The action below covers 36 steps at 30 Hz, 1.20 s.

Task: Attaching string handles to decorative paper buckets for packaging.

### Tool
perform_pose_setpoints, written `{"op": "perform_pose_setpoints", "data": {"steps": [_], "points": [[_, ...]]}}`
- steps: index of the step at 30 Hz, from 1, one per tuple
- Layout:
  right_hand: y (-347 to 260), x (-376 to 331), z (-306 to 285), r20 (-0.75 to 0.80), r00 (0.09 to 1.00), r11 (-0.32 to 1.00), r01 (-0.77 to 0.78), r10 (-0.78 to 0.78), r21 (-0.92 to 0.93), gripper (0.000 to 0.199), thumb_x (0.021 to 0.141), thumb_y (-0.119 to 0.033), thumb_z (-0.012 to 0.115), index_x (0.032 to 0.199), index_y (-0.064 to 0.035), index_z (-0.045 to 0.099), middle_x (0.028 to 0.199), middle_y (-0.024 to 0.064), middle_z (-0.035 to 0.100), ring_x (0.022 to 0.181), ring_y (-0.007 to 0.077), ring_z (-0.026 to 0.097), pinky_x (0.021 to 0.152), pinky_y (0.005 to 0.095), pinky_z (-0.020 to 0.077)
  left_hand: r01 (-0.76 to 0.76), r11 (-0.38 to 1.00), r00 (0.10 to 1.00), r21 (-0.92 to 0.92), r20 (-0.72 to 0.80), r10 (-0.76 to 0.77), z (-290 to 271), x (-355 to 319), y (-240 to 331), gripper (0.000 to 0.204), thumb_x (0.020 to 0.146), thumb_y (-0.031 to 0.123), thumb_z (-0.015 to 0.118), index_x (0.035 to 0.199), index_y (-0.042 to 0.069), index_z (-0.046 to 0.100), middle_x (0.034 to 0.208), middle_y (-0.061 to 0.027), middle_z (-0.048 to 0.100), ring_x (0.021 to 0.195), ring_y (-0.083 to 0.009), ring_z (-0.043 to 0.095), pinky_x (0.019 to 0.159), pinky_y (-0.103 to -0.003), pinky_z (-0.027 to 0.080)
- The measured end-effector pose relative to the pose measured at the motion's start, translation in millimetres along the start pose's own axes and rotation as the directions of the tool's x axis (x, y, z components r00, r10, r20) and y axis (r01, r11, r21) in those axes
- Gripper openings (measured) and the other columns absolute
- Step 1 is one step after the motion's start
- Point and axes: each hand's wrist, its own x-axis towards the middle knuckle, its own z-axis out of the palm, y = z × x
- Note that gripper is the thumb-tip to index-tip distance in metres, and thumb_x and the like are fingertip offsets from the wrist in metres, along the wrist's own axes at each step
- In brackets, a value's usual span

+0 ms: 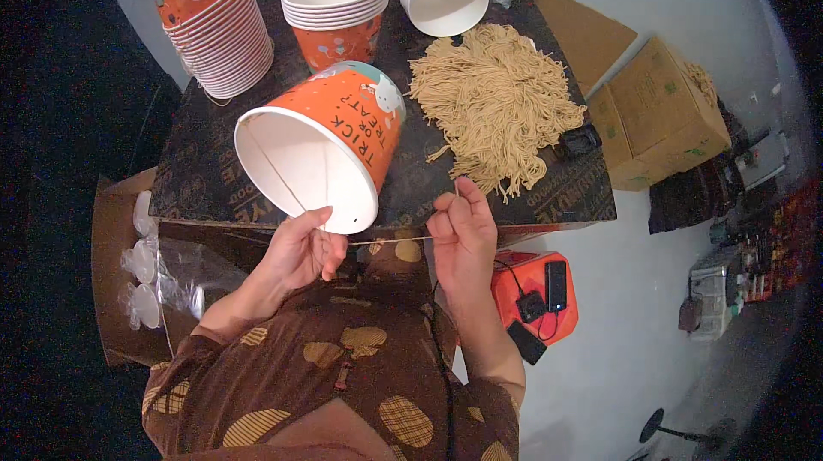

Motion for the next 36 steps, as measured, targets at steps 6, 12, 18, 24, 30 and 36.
{"op": "perform_pose_setpoints", "data": {"steps": [6, 12, 18, 24, 30, 36], "points": [[-0.3, 3.1, -2.7, 0.08, 0.995, 0.998, -0.058, 0.054, 0.038, 0.023, 0.098, -0.006, 0.055, 0.12, -0.0048, 0.054, 0.094, 0.0074, 0.067, 0.056, 0.0058, 0.039, 0.058, 0.0225, 0.0357, -0.026, 1.0, 0.999, -0.015, -0.039, 0.025, -2.1, -4.8, 6.4, 0.039, 0.102, 0.026, 0.042, 0.111, -0.01, 0.053, 0.071, -0.0183, 0.066, 0.049, -0.0234, 0.063, 0.04, -0.031, 0.052], [2.2, -0.7, 9.9, 0.028, 0.995, 0.995, -0.092, 0.093, -0.04, 0.011, 0.097, -0.003, 0.056, 0.106, 0.0001, 0.059, 0.09, 0.0133, 0.068, 0.061, 0.0101, 0.05, 0.061, 0.0254, 0.0431, -0.107, 0.994, 0.994, -0.036, -0.019, 0.107, -7.8, -5.0, 7.8, 0.039, 0.101, 0.026, 0.044, 0.11, -0.01, 0.053, 0.073, -0.0194, 0.067, 0.046, -0.0232, 0.061, 0.036, -0.029, 0.048], [3.9, -11.6, 34.1, 0.114, 0.993, 0.687, 0.077, 0.009, -0.723, 0.01, 0.091, 0.002, 0.059, 0.098, 0.0022, 0.066, 0.084, 0.0057, 0.065, 0.066, 0.0067, 0.054, 0.059, 0.0211, 0.0427, 0.004, 0.993, 1.0, -0.118, -0.009, -0.006, 2.8, 1.7, 7.2, 0.041, 0.099, 0.03, 0.046, 0.094, -0.009, 0.06, 0.094, -0.02, 0.065, 0.047, -0.0179, 0.053, 0.035, -0.022, 0.034], [14.6, -18.4, 46.8, 0.238, 0.969, 0.653, 0.225, -0.071, -0.723, 0.026, 0.089, 0.003, 0.062, 0.115, 0.0028, 0.058, 0.086, 0.0008, 0.061, 0.072, 0.0044, 0.055, 0.065, 0.0191, 0.0453, 0.085, 0.969, 0.996, -0.233, -0.012, -0.091, 17.5, 11.0, 5.9, 0.038, 0.097, 0.029, 0.047, 0.095, -0.007, 0.058, 0.095, -0.0172, 0.061, 0.051, -0.0169, 0.051, 0.034, -0.022, 0.033], [14.1, -20.4, 55.0, 0.334, 0.934, 0.627, 0.337, -0.128, -0.703, 0.044, 0.089, 0.005, 0.062, 0.128, -0.0002, 0.045, 0.085, 0.0011, 0.059, 0.075, 0.0043, 0.056, 0.066, 0.0183, 0.0451, 0.112, 0.956, 0.991, -0.27, 0.105, -0.087, 14.8, 12.6, 3.3, 0.038, 0.097, 0.03, 0.046, 0.093, -0.006, 0.057, 0.096, -0.017, 0.058, 0.054, -0.0167, 0.05, 0.034, -0.022, 0.035], [18.7, -17.4, 55.8, 0.381, 0.902, 0.604, 0.422, -0.203, -0.676, 0.043, 0.088, 0.008, 0.062, 0.127, 0.0004, 0.047, 0.083, 0.0021, 0.061, 0.073, 0.0047, 0.057, 0.063, 0.0189, 0.0461, 0.106, 0.96, 0.992, -0.261, 0.088, -0.085, 17.8, 13.5, 2.0, 0.037, 0.098, 0.03, 0.045, 0.089, -0.004, 0.058, 0.095, -0.0161, 0.059, 0.054, -0.0168, 0.05, 0.034, -0.023, 0.035]]}}
